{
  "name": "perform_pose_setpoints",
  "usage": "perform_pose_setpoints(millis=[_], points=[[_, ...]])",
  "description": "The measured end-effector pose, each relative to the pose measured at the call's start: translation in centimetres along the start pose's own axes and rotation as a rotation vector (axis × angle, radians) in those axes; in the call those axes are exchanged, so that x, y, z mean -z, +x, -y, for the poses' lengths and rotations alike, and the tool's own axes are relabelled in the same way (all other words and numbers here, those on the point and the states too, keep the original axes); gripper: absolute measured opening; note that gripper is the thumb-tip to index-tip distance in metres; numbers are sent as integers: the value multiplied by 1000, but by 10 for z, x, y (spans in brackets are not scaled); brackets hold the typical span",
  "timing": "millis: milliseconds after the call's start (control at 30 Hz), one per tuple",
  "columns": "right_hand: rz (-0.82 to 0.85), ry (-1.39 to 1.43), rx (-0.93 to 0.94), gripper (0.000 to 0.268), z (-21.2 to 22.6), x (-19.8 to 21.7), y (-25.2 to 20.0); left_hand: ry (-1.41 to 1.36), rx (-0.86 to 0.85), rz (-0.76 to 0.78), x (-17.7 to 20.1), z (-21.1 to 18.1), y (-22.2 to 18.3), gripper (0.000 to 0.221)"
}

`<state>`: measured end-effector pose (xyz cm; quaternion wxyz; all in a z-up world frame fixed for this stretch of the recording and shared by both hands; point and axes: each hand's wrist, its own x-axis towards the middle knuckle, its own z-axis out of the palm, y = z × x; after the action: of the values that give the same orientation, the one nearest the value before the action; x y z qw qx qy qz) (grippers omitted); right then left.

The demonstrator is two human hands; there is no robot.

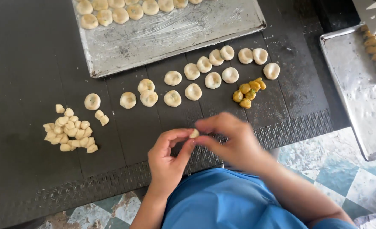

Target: Flattening small dough balls and placing portions of filling onto them on a bakery work table.

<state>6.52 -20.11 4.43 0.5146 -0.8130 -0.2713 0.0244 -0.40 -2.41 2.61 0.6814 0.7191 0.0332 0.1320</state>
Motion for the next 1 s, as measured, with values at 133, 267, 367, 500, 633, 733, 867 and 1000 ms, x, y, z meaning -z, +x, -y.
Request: perform_pose_setpoints(millis=[133, 267, 367, 500, 633, 733, 867, 1000], points=[[-68, -313, 301, 11, -18, -32, -1, 701, -327, 70, 22, 23, 4, 33], [20, -680, 376, 27, -25, -25, -31, 1054, -355, 340, 35, 33, -14, 61], [92, -853, 341, 45, -22, -16, -40, 1145, -386, 365, 37, 31, -16, 67], [103, -873, 298, 45, -33, -13, -27, 1106, -418, 312, 30, 30, -10, 56], [68, -872, 237, 52, -51, 28, -9, 1082, -437, 294, 32, 35, -15, 59], [-98, -943, 116, 81, -82, 75, 1, 1085, -450, 260, 33, 35, -16, 59], [24, -914, 143, 65, -102, 99, -2, 1048, -473, 253, 32, 30, -16, 49], [-3, -955, 126, 37, -91, 107, -3, 1120, -490, 299, 33, 32, -16, 51]])
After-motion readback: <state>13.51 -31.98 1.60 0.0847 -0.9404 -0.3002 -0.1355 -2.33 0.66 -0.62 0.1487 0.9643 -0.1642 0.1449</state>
